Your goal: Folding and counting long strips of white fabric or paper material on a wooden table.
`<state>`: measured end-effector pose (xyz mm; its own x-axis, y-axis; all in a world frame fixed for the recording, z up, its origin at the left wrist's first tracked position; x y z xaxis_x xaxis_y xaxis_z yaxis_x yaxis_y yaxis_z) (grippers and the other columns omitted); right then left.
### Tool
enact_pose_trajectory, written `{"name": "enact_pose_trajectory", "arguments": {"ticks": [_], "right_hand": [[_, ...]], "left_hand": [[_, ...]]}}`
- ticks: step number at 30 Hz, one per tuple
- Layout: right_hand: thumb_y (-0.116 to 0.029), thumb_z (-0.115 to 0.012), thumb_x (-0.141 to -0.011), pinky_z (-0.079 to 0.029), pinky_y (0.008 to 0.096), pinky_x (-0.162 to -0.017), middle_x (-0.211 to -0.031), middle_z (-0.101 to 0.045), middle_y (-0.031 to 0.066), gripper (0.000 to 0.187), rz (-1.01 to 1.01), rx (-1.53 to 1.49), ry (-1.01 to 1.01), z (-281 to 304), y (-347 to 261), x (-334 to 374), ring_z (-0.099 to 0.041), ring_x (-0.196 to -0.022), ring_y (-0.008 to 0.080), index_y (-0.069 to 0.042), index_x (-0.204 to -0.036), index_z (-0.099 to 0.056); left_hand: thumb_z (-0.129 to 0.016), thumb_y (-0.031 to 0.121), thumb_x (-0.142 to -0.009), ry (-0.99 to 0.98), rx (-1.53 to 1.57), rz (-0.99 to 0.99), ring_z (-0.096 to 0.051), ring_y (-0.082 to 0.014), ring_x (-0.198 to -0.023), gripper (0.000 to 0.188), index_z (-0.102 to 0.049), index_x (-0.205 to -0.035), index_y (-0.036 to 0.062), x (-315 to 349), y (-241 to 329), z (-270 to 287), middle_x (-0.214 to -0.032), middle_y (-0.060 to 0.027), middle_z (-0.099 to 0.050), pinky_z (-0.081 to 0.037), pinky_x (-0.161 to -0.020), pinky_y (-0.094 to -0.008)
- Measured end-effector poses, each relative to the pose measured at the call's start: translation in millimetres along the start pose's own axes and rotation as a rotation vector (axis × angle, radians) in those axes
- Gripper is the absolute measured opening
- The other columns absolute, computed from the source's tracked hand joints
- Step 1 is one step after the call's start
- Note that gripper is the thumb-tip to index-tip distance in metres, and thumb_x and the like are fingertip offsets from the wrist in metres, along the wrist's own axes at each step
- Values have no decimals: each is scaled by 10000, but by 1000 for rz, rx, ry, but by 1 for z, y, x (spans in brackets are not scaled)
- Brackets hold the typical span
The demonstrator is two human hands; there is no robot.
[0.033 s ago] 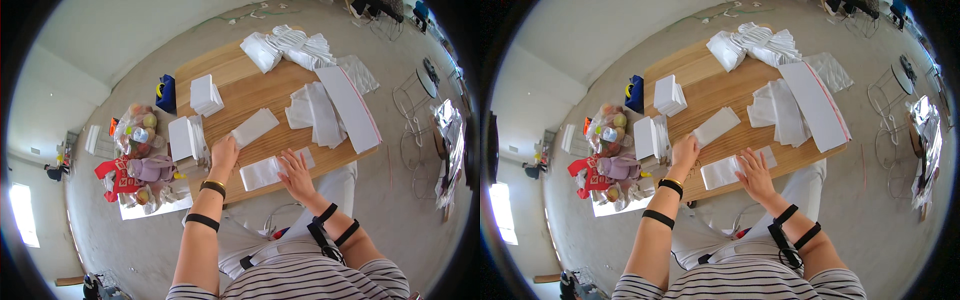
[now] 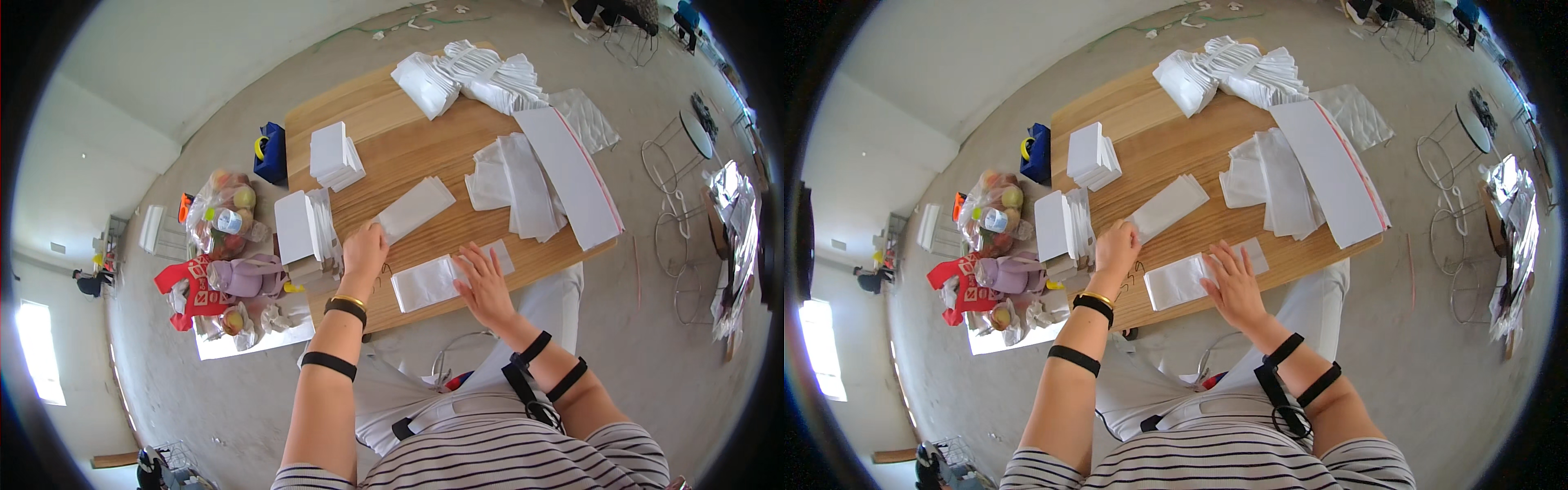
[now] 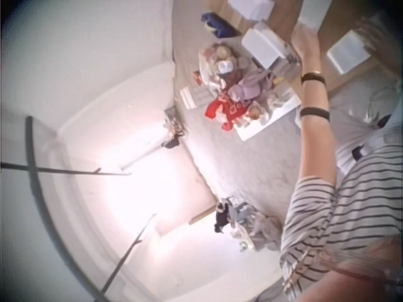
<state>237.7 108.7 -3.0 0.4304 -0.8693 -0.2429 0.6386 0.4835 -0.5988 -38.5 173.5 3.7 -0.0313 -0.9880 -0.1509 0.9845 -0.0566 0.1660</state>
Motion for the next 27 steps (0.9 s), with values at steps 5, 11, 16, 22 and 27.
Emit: {"name": "enact_pose_trajectory", "arguments": {"ticks": [5,11,16,22,27], "right_hand": [[-260,-600,-970,-364,488,-1108,-1349,-531,146,415,-61,-122,29,0,-3,-17,-508,-1289,304,-56,-1327,-541],[-233,-651,-962,-552,331,-818,-1240,-601,142,488,-849,-1485,-213,-66,-23,-58,-672,-997,206,22,-1338,-472],[-122,-719,-885,-549,363,-787,-1184,-588,119,564,-827,-1194,-67,-85,-38,-89,-680,-944,242,-30,-1343,-404],[-93,-781,-754,-477,405,-882,-1152,-502,120,658,-128,101,-91,-76,-56,-103,-579,-1049,304,-157,-1320,-451],[-163,-776,-764,-455,391,-888,-1165,-495,111,530,112,130,-143,-91,-90,-93,-560,-1066,294,-133,-1231,-528]], "left_hand": [[-692,55,-760,133,159,-3,-640,-283,-804,104,-607,-810,88,20,-2,27,-862,-65,-616,-513,-726,-406],[-703,22,-743,221,309,-12,-637,-279,-860,140,-611,-823,90,64,0,56,-872,-59,-633,-500,-758,-389],[-702,-9,-758,295,356,18,-654,-272,-878,145,-629,-862,62,94,-5,88,-938,-72,-662,-514,-768,-375],[-693,-21,-770,345,280,-66,-657,-281,-878,131,-627,-865,42,109,-16,118,-951,-86,-667,-521,-764,-379],[-689,-24,-769,375,269,-27,-654,-294,-879,135,-627,-865,46,118,-25,131,-955,-91,-667,-521,-768,-385]]}}
Point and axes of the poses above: each hand's wrist, its own x-axis away from the middle knuckle, its own z-axis out of the back of the hand, y = z × x, the point moved 1 cm from there along -x, towards the middle knuckle
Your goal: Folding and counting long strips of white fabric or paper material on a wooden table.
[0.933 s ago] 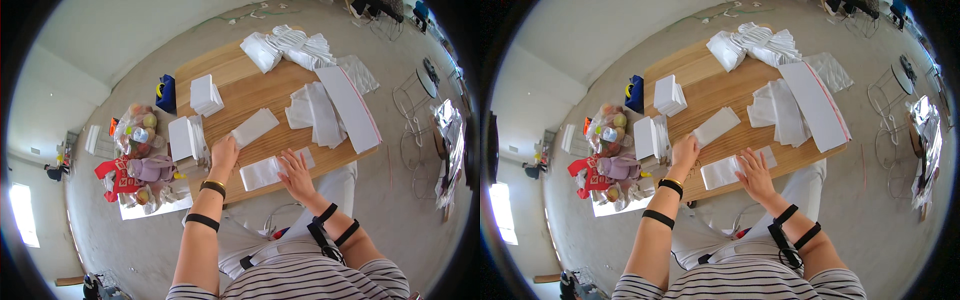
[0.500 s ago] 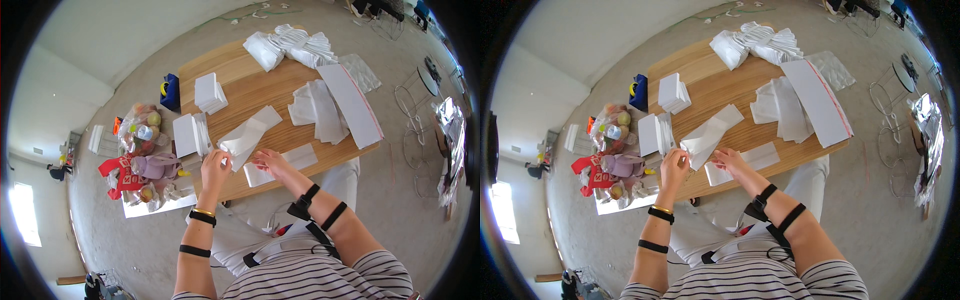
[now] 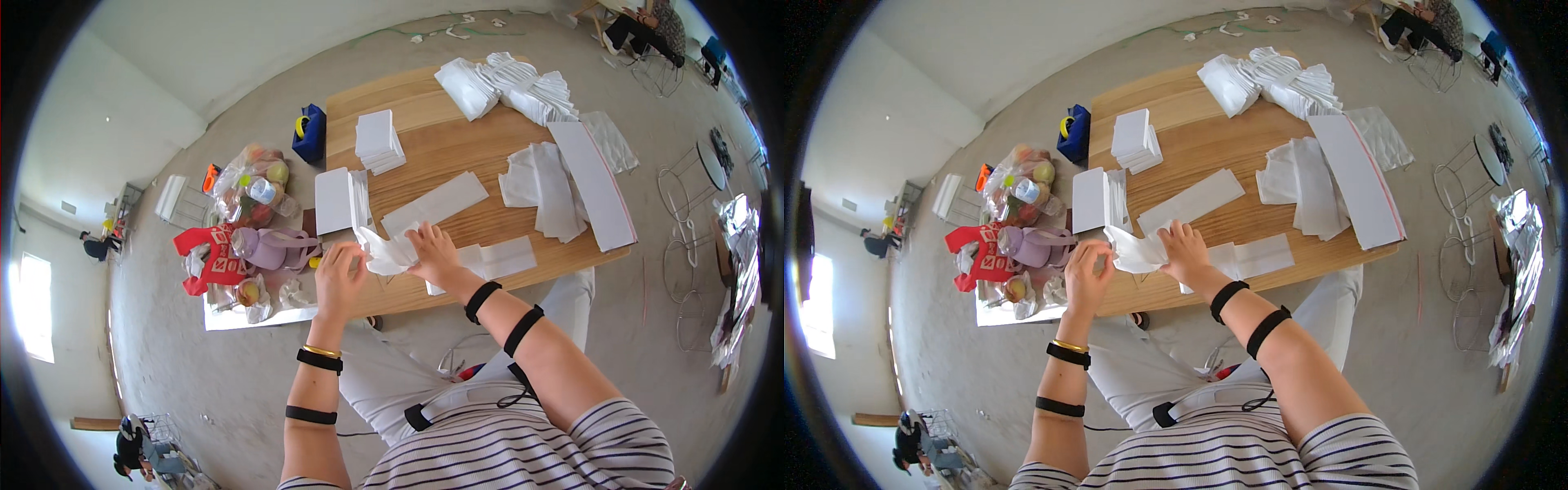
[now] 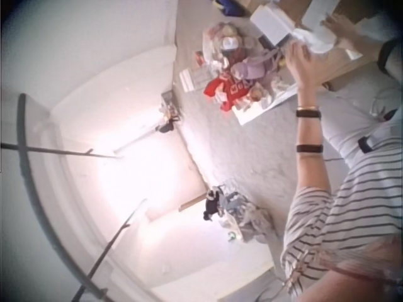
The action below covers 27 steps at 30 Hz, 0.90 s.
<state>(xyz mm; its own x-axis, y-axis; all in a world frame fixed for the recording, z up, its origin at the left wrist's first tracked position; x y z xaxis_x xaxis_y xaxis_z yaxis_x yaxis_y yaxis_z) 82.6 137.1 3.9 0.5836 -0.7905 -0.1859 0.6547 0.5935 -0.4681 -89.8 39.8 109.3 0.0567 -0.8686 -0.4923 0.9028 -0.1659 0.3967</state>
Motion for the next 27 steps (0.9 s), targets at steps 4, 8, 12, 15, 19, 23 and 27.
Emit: {"name": "enact_pose_trajectory", "arguments": {"ticks": [4,8,12,15,19,23,27], "right_hand": [[-131,-741,-769,-455,415,-846,-994,-591,91,197,107,85,160,-24,6,-7,-579,-982,298,-89,-919,-621],[-107,-729,-750,-461,420,-832,-889,-619,86,147,-17,-103,124,-7,11,-10,-598,-955,274,-89,-831,-608],[-58,-702,-789,-511,386,-723,-839,-643,87,109,-123,-425,186,28,30,12,-641,-818,260,-61,-851,-611],[-57,-692,-839,-538,335,-645,-837,-669,89,96,-372,-815,60,40,47,44,-673,-741,213,-26,-865,-605],[-65,-681,-894,-560,283,-602,-847,-691,112,126,-606,-1118,0,27,69,90,-697,-743,157,21,-883,-589],[-66,-664,-911,-563,284,-577,-809,-697,121,130,-617,-1011,-1,17,83,112,-701,-684,171,32,-895,-580],[-79,-656,-921,-554,293,-530,-781,-697,116,139,-648,-923,-35,19,77,117,-694,-636,168,33,-901,-576]], "left_hand": [[-688,-23,-766,21,-30,-24,-651,-299,-883,137,-625,-866,46,-4,2,11,-957,-94,-665,-519,-775,-386],[-680,-13,-773,36,-83,-10,-645,-293,-901,133,-620,-877,45,8,-9,27,-964,-89,-656,-512,-786,-383],[-681,-1,-758,43,-147,50,-622,-282,-897,146,-605,-868,56,34,-30,31,-938,-60,-622,-494,-784,-402],[-680,41,-778,17,-182,88,-611,-270,-888,104,-615,-852,74,56,-46,19,-949,-46,-618,-480,-794,-400],[-669,103,-806,-73,-312,69,-585,-278,-949,101,-624,-896,98,81,-54,-10,-1022,-52,-607,-459,-821,-412],[-659,174,-830,-261,-225,153,-515,-315,-1129,285,-582,-1091,92,95,3,-53,-1207,-104,-557,-406,-942,-457],[-676,280,-874,-448,-61,-29,-394,-374,-1368,552,-487,-1344,59,111,42,-89,-1434,-189,-446,-299,-1141,-496]]}}
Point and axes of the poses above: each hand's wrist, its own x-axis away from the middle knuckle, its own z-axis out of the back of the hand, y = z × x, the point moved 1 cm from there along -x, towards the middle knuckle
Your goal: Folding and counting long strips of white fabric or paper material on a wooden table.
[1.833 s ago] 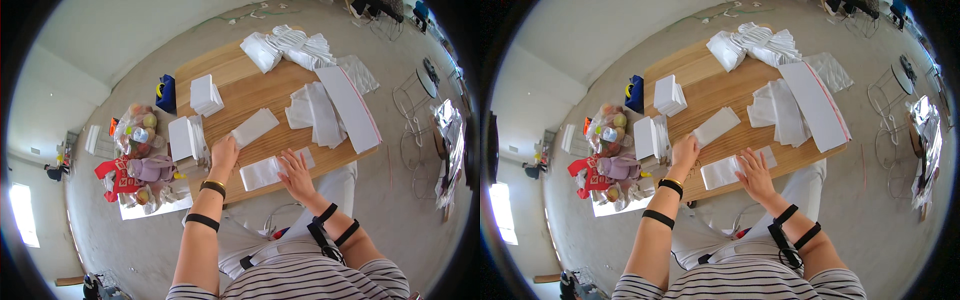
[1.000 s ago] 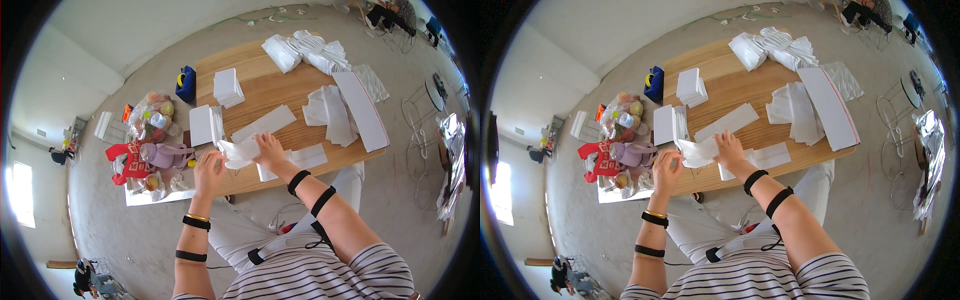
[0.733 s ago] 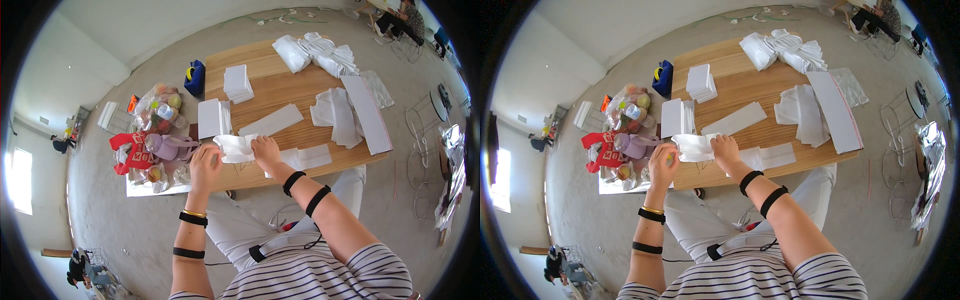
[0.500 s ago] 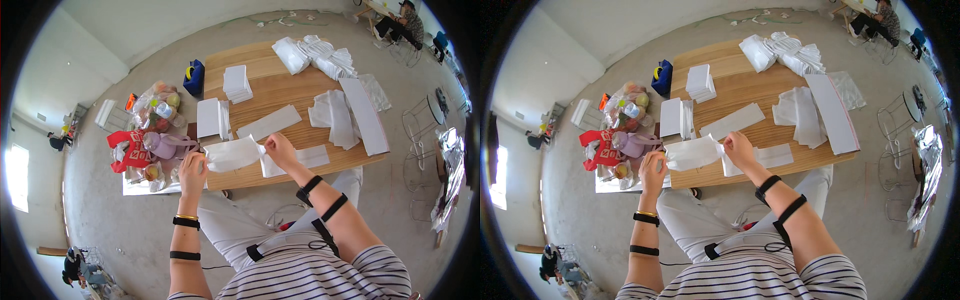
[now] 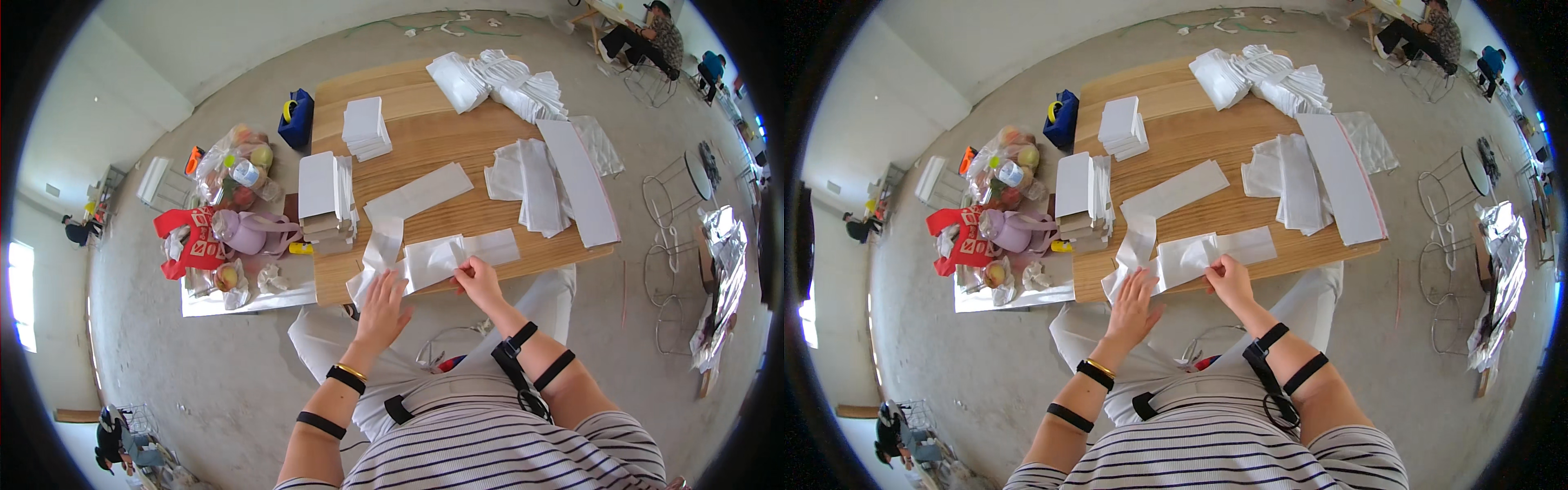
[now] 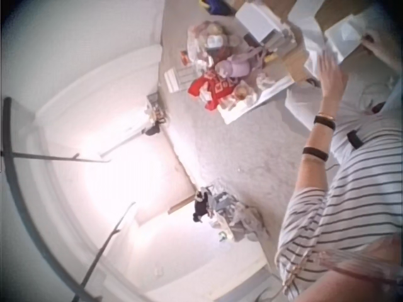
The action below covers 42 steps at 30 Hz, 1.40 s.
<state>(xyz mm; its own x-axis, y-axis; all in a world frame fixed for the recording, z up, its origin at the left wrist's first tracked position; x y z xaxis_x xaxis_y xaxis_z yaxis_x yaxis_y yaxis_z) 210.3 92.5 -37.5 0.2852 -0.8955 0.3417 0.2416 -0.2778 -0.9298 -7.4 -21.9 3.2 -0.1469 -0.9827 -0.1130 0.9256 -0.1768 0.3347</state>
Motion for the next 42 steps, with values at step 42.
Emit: {"name": "enact_pose_trajectory", "arguments": {"ticks": [42], "right_hand": [[-203,-756,-800,-494,475,-792,-998,-588,138,249,176,839,565,89,6,-33,-587,-970,347,-75,-944,-597]], "left_hand": [[-657,499,-884,-55,36,-74,-117,-361,-1521,1009,-127,-1549,-44,-100,61,-53,-1622,-227,-158,-109,-1244,-466]]}}
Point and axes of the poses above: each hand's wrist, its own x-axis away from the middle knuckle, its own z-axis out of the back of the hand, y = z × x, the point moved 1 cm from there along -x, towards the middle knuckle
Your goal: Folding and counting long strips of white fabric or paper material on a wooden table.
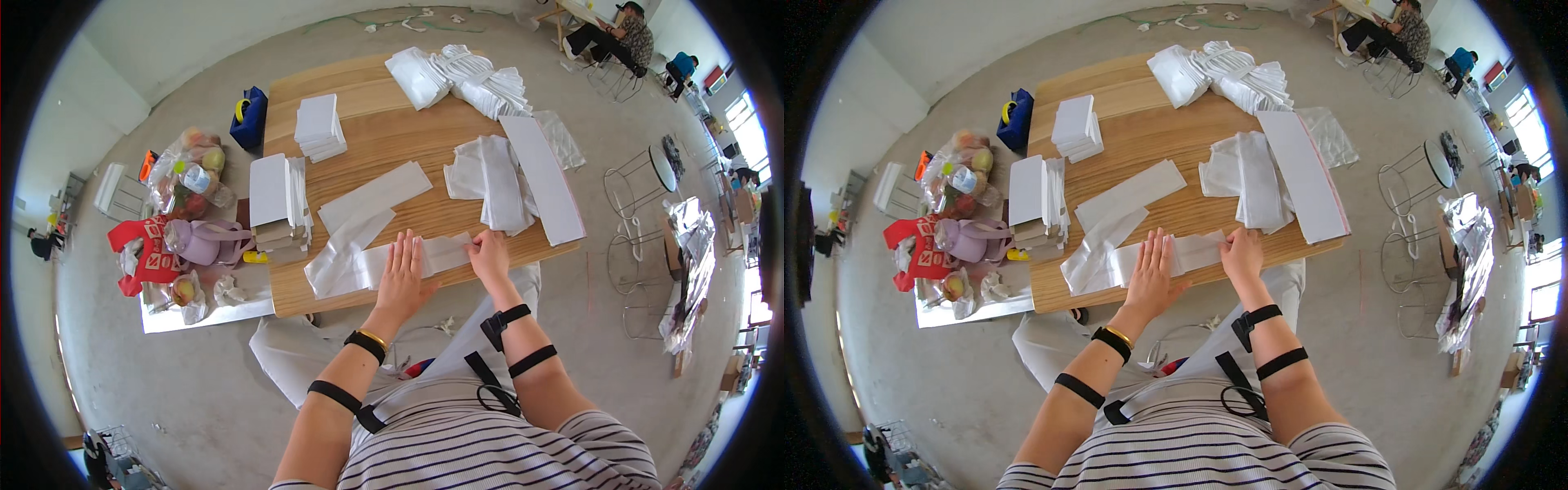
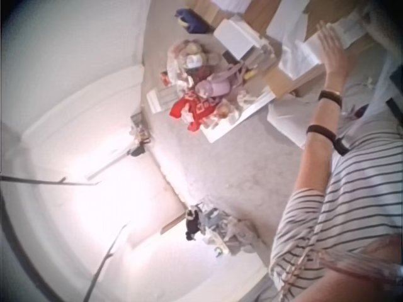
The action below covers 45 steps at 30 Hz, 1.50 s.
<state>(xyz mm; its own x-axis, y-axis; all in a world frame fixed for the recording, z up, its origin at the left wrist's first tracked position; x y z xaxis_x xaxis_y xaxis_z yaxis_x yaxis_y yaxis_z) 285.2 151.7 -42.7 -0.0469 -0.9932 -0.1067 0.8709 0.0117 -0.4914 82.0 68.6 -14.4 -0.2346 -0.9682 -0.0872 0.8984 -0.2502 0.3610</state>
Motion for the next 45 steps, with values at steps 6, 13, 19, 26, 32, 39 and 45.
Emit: {"name": "enact_pose_trajectory", "arguments": {"ticks": [6,13,19,26,32,39,45], "right_hand": [[-177,-743,-807,-493,463,-781,-904,-610,118,171,-24,-64,-60,2,1,1,-599,-925,337,-72,-837,-610],[-119,-706,-838,-506,429,-731,-873,-670,129,215,-59,-310,-67,10,-7,1,-657,-821,330,-57,-991,-568],[-65,-716,-827,-515,398,-730,-852,-653,126,276,52,-432,-35,40,-50,-1,-657,-794,287,-53,-1037,-537],[-25,-710,-794,-491,414,-688,-848,-625,79,313,340,-422,-223,6,-147,36,-637,-777,291,-70,-1042,-524],[-33,-710,-785,-464,421,-739,-828,-615,73,334,515,-321,-298,-38,-156,48,-628,-798,283,-80,-1049,-509],[-129,-760,-791,-458,402,-772,-835,-606,69,397,556,-349,-367,-49,-148,48,-626,-804,256,-67,-1098,-516],[-232,-769,-831,-479,387,-708,-828,-607,81,437,518,-412,-390,-15,-148,42,-616,-772,253,-44,-1159,-549]], "left_hand": [[-754,467,-803,10,54,68,-265,-321,-1474,1112,-93,-1557,-12,-13,-4,-1,-1542,-200,-329,-172,-1234,-461],[-805,400,-762,108,148,61,-375,-320,-1405,1105,-141,-1553,7,-13,-6,3,-1459,-189,-426,-219,-1221,-465],[-738,446,-823,180,41,82,-262,-365,-1470,984,-230,-1536,-2,24,-12,19,-1546,-199,-328,-178,-1212,-539],[-666,492,-865,100,-25,235,-163,-389,-1506,919,-294,-1503,-53,66,-17,25,-1594,-225,-247,-115,-1209,-574],[-656,485,-874,-7,-55,356,-146,-391,-1509,925,-285,-1484,-103,95,-23,39,-1587,-241,-248,-81,-1211,-573],[-654,464,-878,30,-35,364,-158,-403,-1503,922,-268,-1493,-104,105,-29,44,-1581,-247,-260,-89,-1206,-582],[-670,436,-875,52,8,340,-163,-417,-1498,932,-239,-1505,-99,98,-23,55,-1584,-250,-247,-105,-1202,-586]]}}
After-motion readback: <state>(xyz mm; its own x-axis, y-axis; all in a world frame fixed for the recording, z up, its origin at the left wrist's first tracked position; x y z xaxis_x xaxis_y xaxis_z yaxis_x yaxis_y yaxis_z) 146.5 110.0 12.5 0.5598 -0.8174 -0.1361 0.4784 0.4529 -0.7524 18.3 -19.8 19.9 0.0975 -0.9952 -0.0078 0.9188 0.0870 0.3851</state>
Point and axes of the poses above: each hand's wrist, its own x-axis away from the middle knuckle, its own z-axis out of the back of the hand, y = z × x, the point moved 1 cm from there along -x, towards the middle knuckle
